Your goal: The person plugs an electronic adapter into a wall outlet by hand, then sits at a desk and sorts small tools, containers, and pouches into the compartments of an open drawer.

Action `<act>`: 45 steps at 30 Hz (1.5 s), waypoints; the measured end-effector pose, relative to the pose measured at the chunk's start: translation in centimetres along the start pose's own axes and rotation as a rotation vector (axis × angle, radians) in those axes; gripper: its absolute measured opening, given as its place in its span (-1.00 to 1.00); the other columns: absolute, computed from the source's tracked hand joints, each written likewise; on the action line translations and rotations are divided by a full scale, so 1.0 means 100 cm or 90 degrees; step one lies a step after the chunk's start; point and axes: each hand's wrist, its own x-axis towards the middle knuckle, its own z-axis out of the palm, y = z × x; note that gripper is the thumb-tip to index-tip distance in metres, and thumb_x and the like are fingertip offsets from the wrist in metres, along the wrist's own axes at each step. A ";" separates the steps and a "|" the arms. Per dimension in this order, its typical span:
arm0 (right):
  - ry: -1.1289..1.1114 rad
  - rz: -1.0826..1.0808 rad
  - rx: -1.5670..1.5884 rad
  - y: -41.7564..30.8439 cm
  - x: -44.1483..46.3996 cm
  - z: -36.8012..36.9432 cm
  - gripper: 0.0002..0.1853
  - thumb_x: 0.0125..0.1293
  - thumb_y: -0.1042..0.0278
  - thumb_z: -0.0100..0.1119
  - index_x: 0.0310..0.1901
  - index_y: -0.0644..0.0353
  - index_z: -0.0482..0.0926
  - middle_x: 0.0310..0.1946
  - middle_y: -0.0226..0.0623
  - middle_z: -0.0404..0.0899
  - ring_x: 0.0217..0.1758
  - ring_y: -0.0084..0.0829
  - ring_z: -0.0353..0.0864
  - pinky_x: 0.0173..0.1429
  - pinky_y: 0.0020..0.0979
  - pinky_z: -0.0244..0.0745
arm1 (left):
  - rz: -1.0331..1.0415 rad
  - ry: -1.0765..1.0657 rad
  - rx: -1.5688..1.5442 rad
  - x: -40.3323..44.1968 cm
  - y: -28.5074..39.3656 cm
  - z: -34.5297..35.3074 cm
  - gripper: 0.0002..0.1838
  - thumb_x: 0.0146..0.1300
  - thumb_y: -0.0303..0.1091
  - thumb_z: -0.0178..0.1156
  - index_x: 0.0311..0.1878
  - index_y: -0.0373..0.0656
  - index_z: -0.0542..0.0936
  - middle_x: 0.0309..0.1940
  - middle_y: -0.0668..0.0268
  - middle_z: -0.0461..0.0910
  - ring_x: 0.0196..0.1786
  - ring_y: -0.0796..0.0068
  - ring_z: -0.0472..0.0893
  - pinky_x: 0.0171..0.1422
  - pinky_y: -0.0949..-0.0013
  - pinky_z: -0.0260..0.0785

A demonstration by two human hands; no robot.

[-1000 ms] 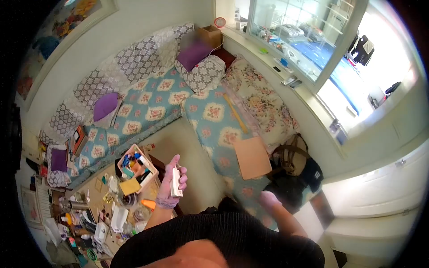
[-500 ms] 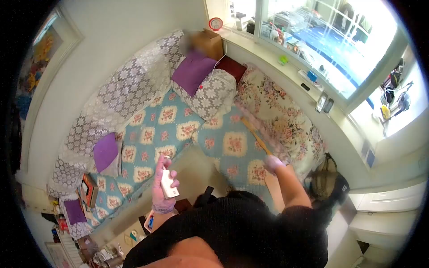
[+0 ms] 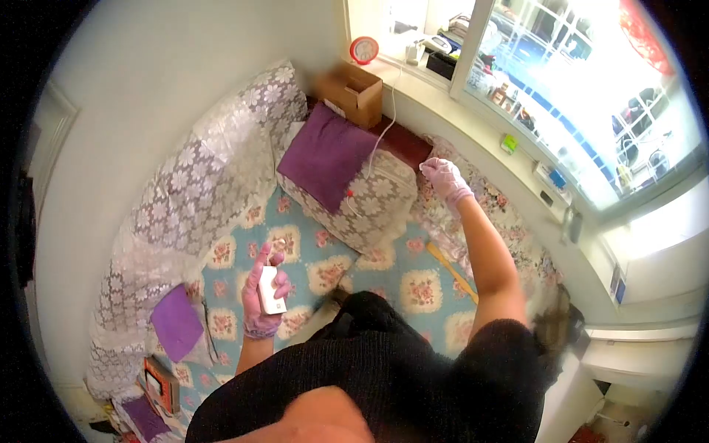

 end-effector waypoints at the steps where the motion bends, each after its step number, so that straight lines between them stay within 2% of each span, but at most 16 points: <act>1: 0.027 -0.054 -0.048 0.002 0.019 0.004 -0.70 0.31 0.18 0.23 -0.12 0.25 0.66 -0.33 -0.27 0.68 -0.26 -0.44 0.60 -0.07 -0.37 0.52 | -0.018 -0.045 -0.018 0.015 0.012 0.001 -0.44 0.42 -0.25 0.11 0.43 -0.13 0.26 0.02 0.20 0.48 -0.34 0.53 0.50 -0.44 0.51 0.39; 3: 0.055 -0.101 -0.092 -0.014 0.043 0.010 -0.70 0.31 0.17 0.24 -0.13 0.27 0.66 -0.36 -0.30 0.67 -0.28 -0.48 0.58 -0.09 -0.39 0.51 | -0.042 -0.092 -0.038 0.035 0.031 0.001 -0.44 0.42 -0.23 0.10 0.42 -0.12 0.26 0.02 0.19 0.48 -0.35 0.55 0.48 -0.46 0.51 0.36; 8: 0.064 0.024 0.014 -0.057 0.113 0.006 -0.67 0.31 0.15 0.21 -0.10 0.27 0.68 -0.37 -0.28 0.67 -0.30 -0.44 0.59 -0.12 -0.38 0.51 | -0.007 -0.083 -0.067 0.072 0.057 -0.027 -0.42 0.43 -0.26 0.06 0.45 -0.17 0.20 0.01 0.16 0.48 -0.36 0.50 0.48 -0.47 0.51 0.39; 11: 0.121 -0.040 -0.063 -0.025 0.209 -0.001 -0.63 0.31 0.10 0.19 -0.07 0.26 0.67 -0.31 -0.24 0.70 -0.25 -0.44 0.62 -0.09 -0.38 0.51 | 0.061 -0.062 -0.048 0.090 0.064 -0.054 -0.43 0.45 -0.23 0.04 0.45 -0.17 0.21 -0.01 0.19 0.47 -0.36 0.53 0.47 -0.44 0.54 0.39; 15: 0.210 0.006 0.065 -0.010 0.320 -0.010 -0.61 0.32 0.07 0.15 -0.03 0.21 0.66 -0.25 -0.21 0.73 -0.17 -0.37 0.68 -0.02 -0.35 0.53 | 0.191 0.045 -0.042 0.124 0.036 -0.063 -0.45 0.46 -0.28 -0.05 0.47 -0.19 0.18 -0.01 0.15 0.47 -0.39 0.54 0.42 -0.52 0.53 0.33; 17: 0.252 -0.033 -0.041 0.015 0.397 -0.020 -0.64 0.32 0.07 0.13 -0.05 0.18 0.67 -0.23 -0.20 0.73 -0.13 -0.31 0.70 0.01 -0.33 0.54 | 0.238 0.105 -0.036 0.149 0.011 -0.061 -0.46 0.48 -0.29 -0.09 0.47 -0.19 0.17 0.00 0.14 0.47 -0.39 0.55 0.42 -0.52 0.53 0.32; 19: 0.311 -0.026 -0.116 0.024 0.462 -0.027 -0.65 0.31 0.09 0.15 -0.04 0.16 0.67 -0.18 -0.12 0.71 -0.10 -0.21 0.70 0.05 -0.32 0.54 | 0.250 0.181 0.017 0.183 -0.015 -0.051 -0.45 0.49 -0.22 -0.06 0.47 -0.20 0.20 -0.01 0.24 0.44 -0.35 0.59 0.43 -0.45 0.58 0.33; 20: 0.307 -0.029 -0.050 0.034 0.494 -0.029 -0.66 0.30 0.14 0.18 -0.01 0.16 0.65 -0.12 -0.06 0.69 -0.04 -0.14 0.68 0.08 -0.27 0.53 | 0.259 0.185 0.020 0.209 -0.026 -0.045 -0.45 0.49 -0.22 -0.06 0.47 -0.20 0.20 -0.01 0.24 0.44 -0.35 0.59 0.43 -0.45 0.58 0.33; 23: 0.382 -0.066 -0.179 0.055 0.570 -0.034 -0.69 0.25 0.27 0.19 -0.01 0.19 0.62 -0.12 -0.01 0.66 0.02 -0.05 0.62 0.15 -0.17 0.49 | 0.171 0.266 0.075 0.265 -0.058 -0.007 -0.45 0.45 -0.25 -0.04 0.45 -0.20 0.22 -0.03 0.26 0.45 -0.34 0.58 0.41 -0.43 0.56 0.31; 24: 0.427 -0.141 -0.228 0.086 0.610 -0.033 -0.61 0.31 0.05 0.08 -0.02 0.15 0.64 -0.14 0.02 0.66 -0.02 -0.02 0.62 0.12 -0.17 0.46 | 0.171 0.275 0.083 0.283 -0.066 0.009 -0.45 0.45 -0.25 -0.04 0.45 -0.20 0.22 -0.03 0.26 0.45 -0.34 0.58 0.41 -0.43 0.56 0.31; 27: 0.382 -0.117 -0.191 0.084 0.638 -0.043 -0.64 0.28 0.10 0.14 -0.03 0.16 0.65 -0.15 -0.01 0.66 -0.05 -0.03 0.63 0.10 -0.19 0.48 | 0.098 0.237 0.110 0.331 -0.085 0.043 -0.47 0.46 -0.26 -0.03 0.43 -0.21 0.22 -0.05 0.24 0.47 -0.37 0.57 0.41 -0.46 0.53 0.32; 29: 0.335 -0.128 -0.183 0.090 0.655 -0.048 -0.69 0.13 0.35 0.29 -0.06 0.19 0.65 -0.18 -0.04 0.68 -0.05 -0.06 0.66 0.10 -0.23 0.51 | 0.089 0.210 0.116 0.355 -0.094 0.055 -0.46 0.45 -0.25 -0.02 0.43 -0.21 0.22 -0.05 0.25 0.47 -0.38 0.57 0.41 -0.46 0.53 0.32; 32: 0.186 -0.125 -0.070 0.104 0.675 -0.060 -0.73 0.09 0.33 0.37 -0.15 0.18 0.68 -0.30 -0.14 0.70 -0.24 -0.25 0.67 -0.04 -0.32 0.52 | 0.074 0.178 0.122 0.372 -0.104 0.074 -0.46 0.43 -0.23 0.01 0.40 -0.20 0.25 -0.04 0.24 0.48 -0.38 0.57 0.42 -0.46 0.53 0.32; 35: 0.178 -0.146 -0.036 0.102 0.678 -0.061 -0.76 0.08 0.31 0.40 -0.22 0.19 0.69 -0.38 -0.16 0.69 -0.30 -0.30 0.66 -0.08 -0.33 0.52 | 0.073 0.138 0.107 0.382 -0.108 0.078 -0.48 0.42 -0.23 0.05 0.37 -0.20 0.28 -0.04 0.23 0.49 -0.37 0.57 0.44 -0.46 0.53 0.33; 40: 0.198 -0.182 -0.137 0.086 0.664 -0.065 -0.76 0.10 0.27 0.40 -0.23 0.19 0.70 -0.35 -0.11 0.69 -0.30 -0.15 0.66 -0.10 -0.27 0.53 | 0.066 0.206 0.093 0.384 -0.109 0.083 -0.53 0.41 -0.24 0.07 0.31 -0.21 0.32 -0.07 0.23 0.49 -0.37 0.56 0.47 -0.45 0.53 0.36; 45: 0.236 -0.251 -0.269 0.081 0.661 -0.059 -0.77 0.19 0.24 0.28 -0.23 0.22 0.68 -0.33 -0.02 0.67 -0.21 -0.03 0.66 -0.05 -0.21 0.55 | 0.077 0.200 0.107 0.387 -0.109 0.090 -0.56 0.41 -0.24 0.07 0.28 -0.20 0.35 -0.10 0.24 0.48 -0.38 0.56 0.47 -0.45 0.52 0.37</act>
